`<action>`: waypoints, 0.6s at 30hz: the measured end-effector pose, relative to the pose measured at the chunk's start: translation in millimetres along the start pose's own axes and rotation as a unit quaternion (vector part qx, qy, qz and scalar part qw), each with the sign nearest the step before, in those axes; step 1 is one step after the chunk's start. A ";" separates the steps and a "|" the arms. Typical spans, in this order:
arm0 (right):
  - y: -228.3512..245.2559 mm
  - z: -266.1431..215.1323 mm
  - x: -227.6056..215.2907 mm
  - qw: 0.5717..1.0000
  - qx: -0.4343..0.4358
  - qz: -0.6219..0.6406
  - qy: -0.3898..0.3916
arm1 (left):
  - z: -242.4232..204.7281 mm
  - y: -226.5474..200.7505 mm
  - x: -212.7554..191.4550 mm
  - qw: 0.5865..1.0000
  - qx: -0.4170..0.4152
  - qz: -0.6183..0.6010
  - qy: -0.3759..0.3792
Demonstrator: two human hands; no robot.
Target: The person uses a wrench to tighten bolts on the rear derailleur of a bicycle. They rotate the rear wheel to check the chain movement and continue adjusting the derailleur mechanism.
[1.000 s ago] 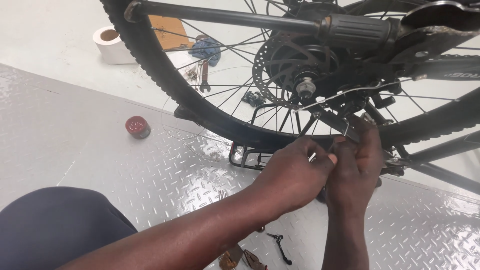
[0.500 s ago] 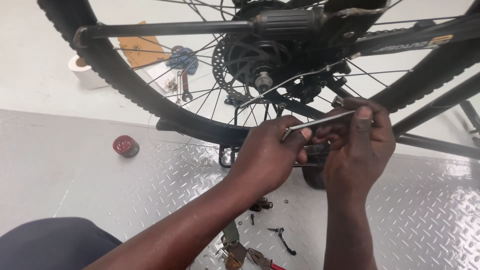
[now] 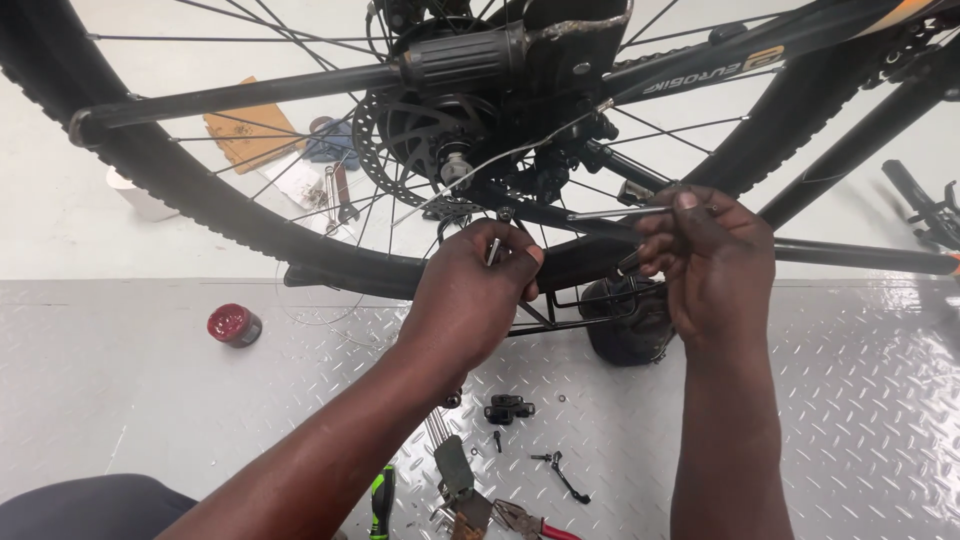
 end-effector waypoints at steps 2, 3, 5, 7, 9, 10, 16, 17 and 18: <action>-6.7 2.8 -0.4 1.000 0.017 0.024 0.002 | 4.3 3.5 2.5 1.000 0.000 -0.004 -0.006; -10.6 4.2 -0.2 0.998 0.034 0.048 0.003 | 6.6 5.4 3.4 1.000 0.000 -0.007 -0.011; -17.5 4.0 6.3 0.998 0.036 0.053 0.002 | 9.8 8.5 4.2 1.000 -0.002 -0.007 -0.015; -21.6 3.6 9.9 0.998 0.035 0.057 0.000 | 10.1 8.5 5.9 1.000 -0.002 -0.009 -0.018; -25.0 1.5 14.4 0.997 0.048 0.061 -0.007 | 7.3 5.5 4.6 0.999 -0.017 -0.017 -0.021; -26.7 1.5 14.5 0.997 0.048 0.062 -0.007 | 7.4 4.8 4.0 0.999 -0.018 -0.017 -0.022; -30.7 0.4 10.0 0.997 0.042 0.052 -0.044 | 10.5 6.8 1.2 1.000 -0.008 -0.016 -0.024; -31.8 1.1 8.8 0.997 0.042 0.056 -0.039 | 10.3 6.9 0.7 1.000 -0.008 -0.016 -0.024; -33.0 2.1 7.7 0.997 0.042 0.060 -0.034 | 10.3 6.9 0.3 1.000 -0.008 -0.015 -0.023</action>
Point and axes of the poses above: each hand's wrist, its own z-axis towards the middle knuckle, its own x-axis out of the palm, y = z × x, the point moved 1 cm from there along z, towards the middle knuckle, and after that the axes turned 10 degrees about -y, right-handed, at the moved point
